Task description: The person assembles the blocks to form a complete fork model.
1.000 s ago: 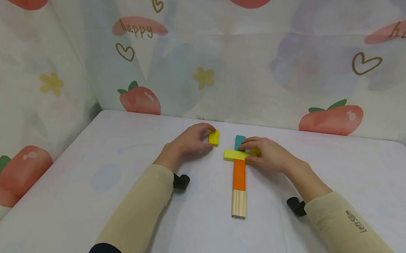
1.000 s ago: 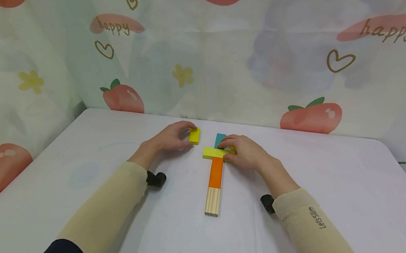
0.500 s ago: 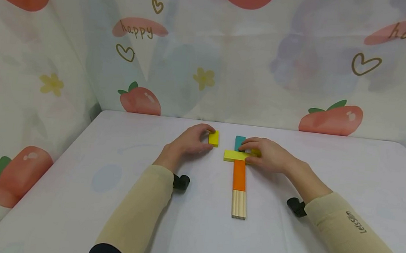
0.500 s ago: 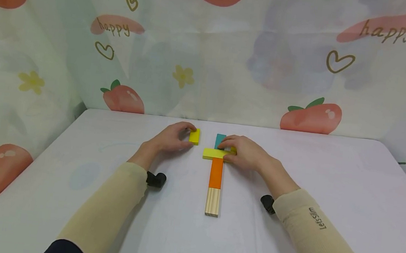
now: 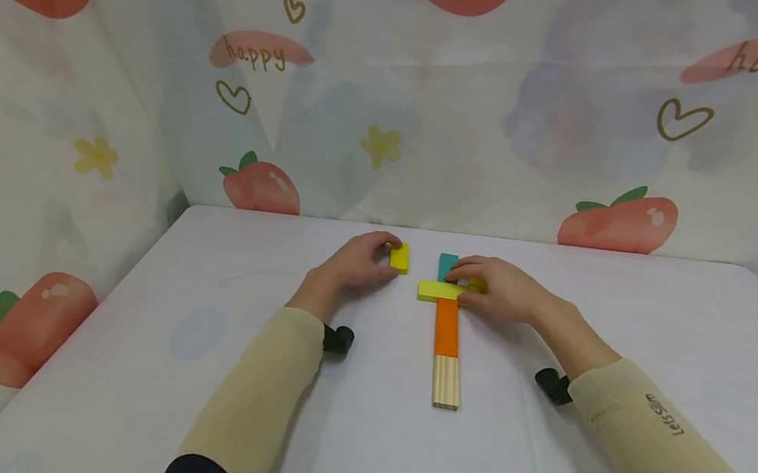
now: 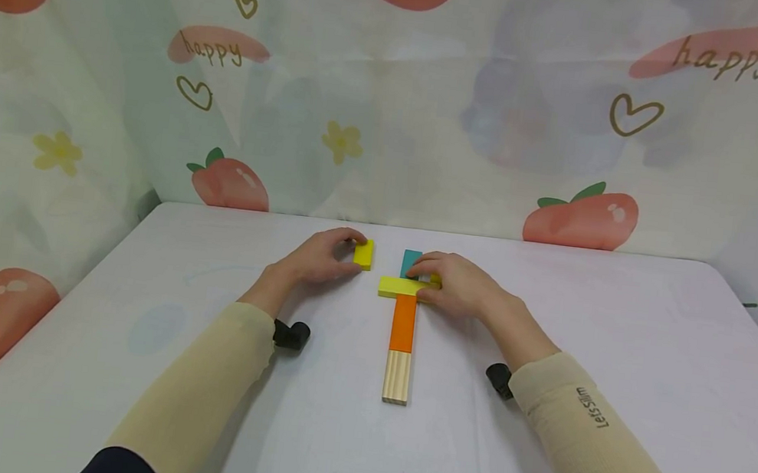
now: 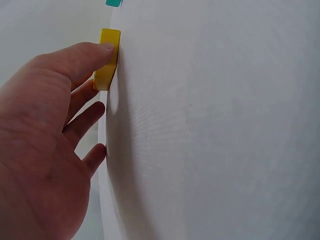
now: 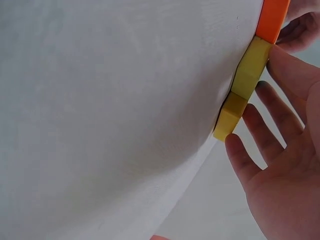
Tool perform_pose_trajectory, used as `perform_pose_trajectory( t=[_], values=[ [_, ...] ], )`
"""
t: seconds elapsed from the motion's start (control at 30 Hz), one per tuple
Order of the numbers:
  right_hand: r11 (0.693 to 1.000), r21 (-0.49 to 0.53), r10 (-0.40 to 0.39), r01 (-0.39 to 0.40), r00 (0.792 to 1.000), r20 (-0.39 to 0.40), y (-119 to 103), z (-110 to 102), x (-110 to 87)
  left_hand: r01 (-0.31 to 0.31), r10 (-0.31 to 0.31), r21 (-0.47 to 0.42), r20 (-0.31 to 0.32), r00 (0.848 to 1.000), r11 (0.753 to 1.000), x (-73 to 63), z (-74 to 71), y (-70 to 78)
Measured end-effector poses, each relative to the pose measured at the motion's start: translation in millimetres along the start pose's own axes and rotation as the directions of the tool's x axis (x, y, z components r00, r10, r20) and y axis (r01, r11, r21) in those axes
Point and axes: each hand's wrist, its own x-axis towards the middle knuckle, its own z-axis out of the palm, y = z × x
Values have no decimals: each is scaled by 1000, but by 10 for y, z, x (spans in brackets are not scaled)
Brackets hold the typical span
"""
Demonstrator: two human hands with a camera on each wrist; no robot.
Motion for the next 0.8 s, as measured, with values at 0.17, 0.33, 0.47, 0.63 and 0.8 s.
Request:
perform_pose_trajectory(
  t=[0.17, 0.33, 0.47, 0.63, 0.8],
  values=[
    [1000, 7, 9, -9, 1000, 2, -10, 0, -4, 5, -5, -29, 1, 1000, 1000, 9, 7, 6],
    [1000, 8, 6, -6, 1000, 2, -15, -2, -3, 11, -11, -45, 1, 1000, 999, 20, 26, 8],
    [1000, 3, 8, -8, 1000, 2, -10, 0, -1, 12, -12, -52, 0, 1000, 999, 36, 46, 15],
    [1000, -1, 14, -14, 1000, 1, -10, 3, 2, 11, -11, -58, -3, 1000, 998, 36, 57, 39],
    [1000, 5, 22, -22, 1000, 6, -14, 3, 7, 3, -3, -66, 1, 1000, 998, 24, 56, 64]
  ],
)
